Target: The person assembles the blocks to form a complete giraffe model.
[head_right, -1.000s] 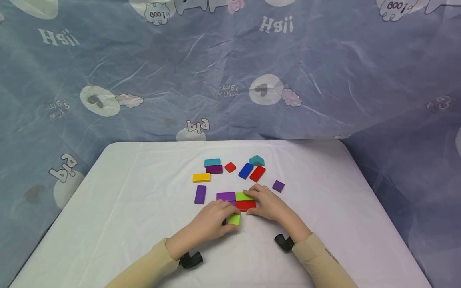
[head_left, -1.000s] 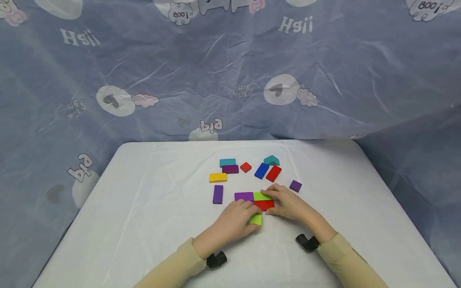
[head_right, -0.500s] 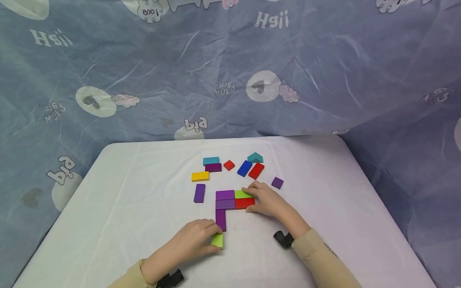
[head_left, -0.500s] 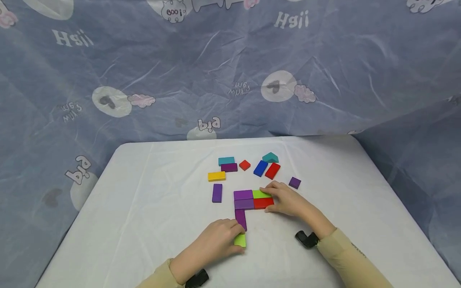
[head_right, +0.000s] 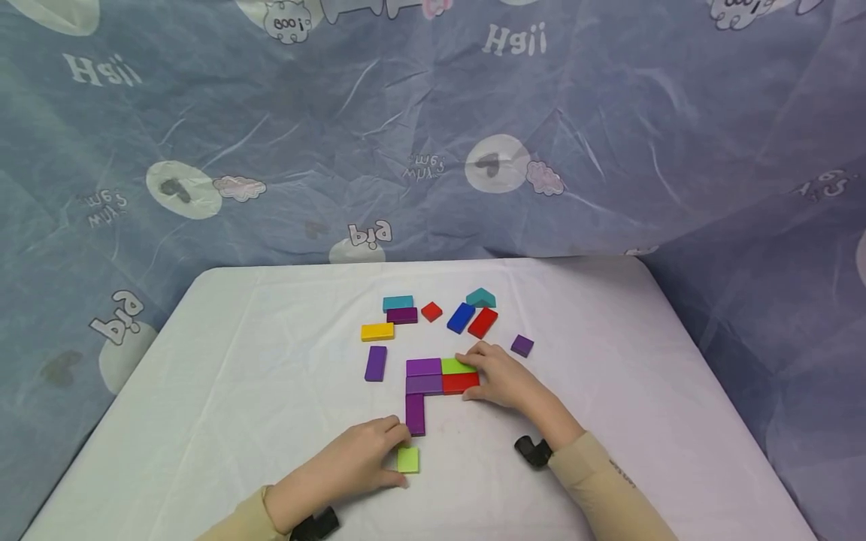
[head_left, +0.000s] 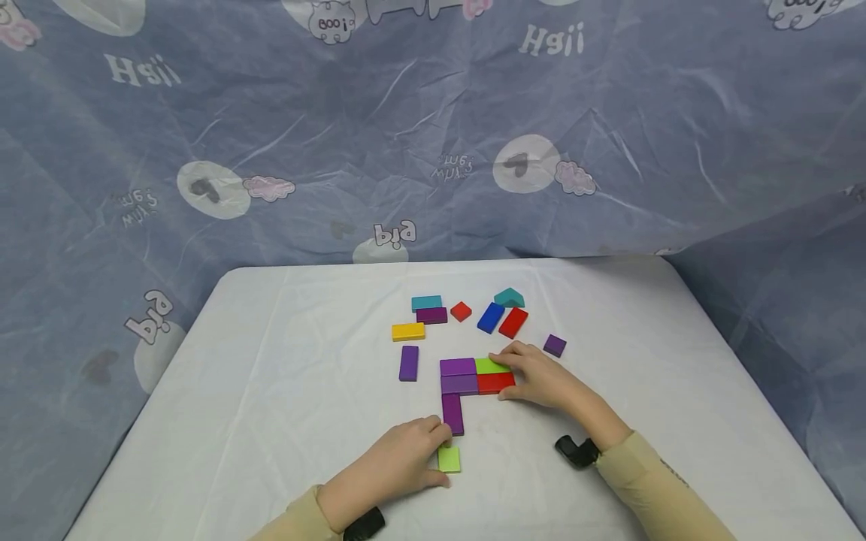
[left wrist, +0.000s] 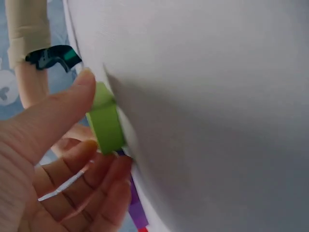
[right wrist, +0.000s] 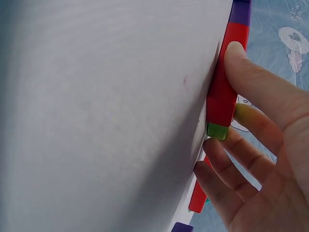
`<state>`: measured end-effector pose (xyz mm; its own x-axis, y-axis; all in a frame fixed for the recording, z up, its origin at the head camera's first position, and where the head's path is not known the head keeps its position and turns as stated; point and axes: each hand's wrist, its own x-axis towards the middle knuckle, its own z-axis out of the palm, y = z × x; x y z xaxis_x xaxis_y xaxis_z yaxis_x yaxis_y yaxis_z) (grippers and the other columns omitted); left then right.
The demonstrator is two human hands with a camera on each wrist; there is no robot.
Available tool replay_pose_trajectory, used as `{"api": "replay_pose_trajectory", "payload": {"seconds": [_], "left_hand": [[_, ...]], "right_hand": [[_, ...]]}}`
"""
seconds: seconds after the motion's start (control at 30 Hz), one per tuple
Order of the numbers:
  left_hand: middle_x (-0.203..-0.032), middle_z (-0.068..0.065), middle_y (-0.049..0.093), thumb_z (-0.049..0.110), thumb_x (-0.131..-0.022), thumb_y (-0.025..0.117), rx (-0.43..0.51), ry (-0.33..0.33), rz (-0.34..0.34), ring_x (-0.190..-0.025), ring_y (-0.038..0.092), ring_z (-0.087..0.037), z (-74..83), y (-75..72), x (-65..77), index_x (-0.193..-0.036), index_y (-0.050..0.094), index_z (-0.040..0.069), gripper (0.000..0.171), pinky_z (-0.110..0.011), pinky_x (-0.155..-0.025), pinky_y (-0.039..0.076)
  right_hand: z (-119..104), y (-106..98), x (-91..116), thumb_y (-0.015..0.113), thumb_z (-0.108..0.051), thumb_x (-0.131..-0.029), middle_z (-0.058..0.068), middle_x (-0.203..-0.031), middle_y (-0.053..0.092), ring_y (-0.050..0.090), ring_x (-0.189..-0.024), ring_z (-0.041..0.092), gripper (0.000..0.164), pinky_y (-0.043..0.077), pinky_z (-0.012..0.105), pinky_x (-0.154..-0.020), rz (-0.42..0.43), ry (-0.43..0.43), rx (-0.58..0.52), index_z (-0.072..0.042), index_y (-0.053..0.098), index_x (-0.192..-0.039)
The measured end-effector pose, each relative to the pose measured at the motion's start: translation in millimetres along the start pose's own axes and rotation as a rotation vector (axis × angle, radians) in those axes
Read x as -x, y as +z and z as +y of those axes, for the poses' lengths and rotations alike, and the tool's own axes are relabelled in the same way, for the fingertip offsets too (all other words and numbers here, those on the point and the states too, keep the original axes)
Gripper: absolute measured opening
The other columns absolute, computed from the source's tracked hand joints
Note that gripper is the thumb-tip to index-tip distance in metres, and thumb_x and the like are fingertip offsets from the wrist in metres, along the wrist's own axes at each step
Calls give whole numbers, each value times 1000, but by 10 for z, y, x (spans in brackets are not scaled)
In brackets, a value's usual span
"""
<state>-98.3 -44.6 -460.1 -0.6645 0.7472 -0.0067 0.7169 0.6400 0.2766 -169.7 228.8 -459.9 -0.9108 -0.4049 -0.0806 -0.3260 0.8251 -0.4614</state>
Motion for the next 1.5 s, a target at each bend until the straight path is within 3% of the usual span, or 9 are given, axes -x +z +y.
{"api": "replay_pose_trajectory", "payload": {"seconds": [0.1,0.27,0.7,1.23,1.5], "left_hand": [[-90,9,60,34,-75,86,73,-1,-1,-74,48,2,-44,0,-6,-97,63,16,37,-14,-72,49],[-85,9,55,31,-75,86,147,-2,17,-70,43,1,-97,22,-42,-95,63,16,35,-12,-66,44],[-79,9,48,33,-76,86,175,-51,20,-66,41,0,-126,50,-134,-95,62,16,35,-13,-59,38],[-78,10,47,31,-76,86,181,-99,27,-66,42,0,-82,43,-141,-92,57,15,37,-12,-60,41],[-85,8,52,38,-78,83,272,-147,22,-72,45,0,-123,25,-138,-94,55,15,40,-13,-66,44]], "right_hand": [[3,-1,-2,81,-29,-82,6,-122,59,53,-115,26,63,52,47,-99,0,8,0,-13,59,-138],[9,-2,0,81,-29,-82,6,-123,59,53,-116,27,63,51,48,-99,-1,11,-3,-13,59,-138],[2,-6,3,81,-28,-81,7,-123,59,53,-117,27,63,51,49,-99,-4,20,-10,-13,59,-138],[0,-23,13,81,-27,-82,7,-123,59,53,-116,27,63,51,50,-100,-4,18,-13,-12,58,-139],[-3,-1,3,81,-28,-82,7,-123,59,53,-116,26,62,52,48,-99,-8,15,-16,-12,59,-138]]}}
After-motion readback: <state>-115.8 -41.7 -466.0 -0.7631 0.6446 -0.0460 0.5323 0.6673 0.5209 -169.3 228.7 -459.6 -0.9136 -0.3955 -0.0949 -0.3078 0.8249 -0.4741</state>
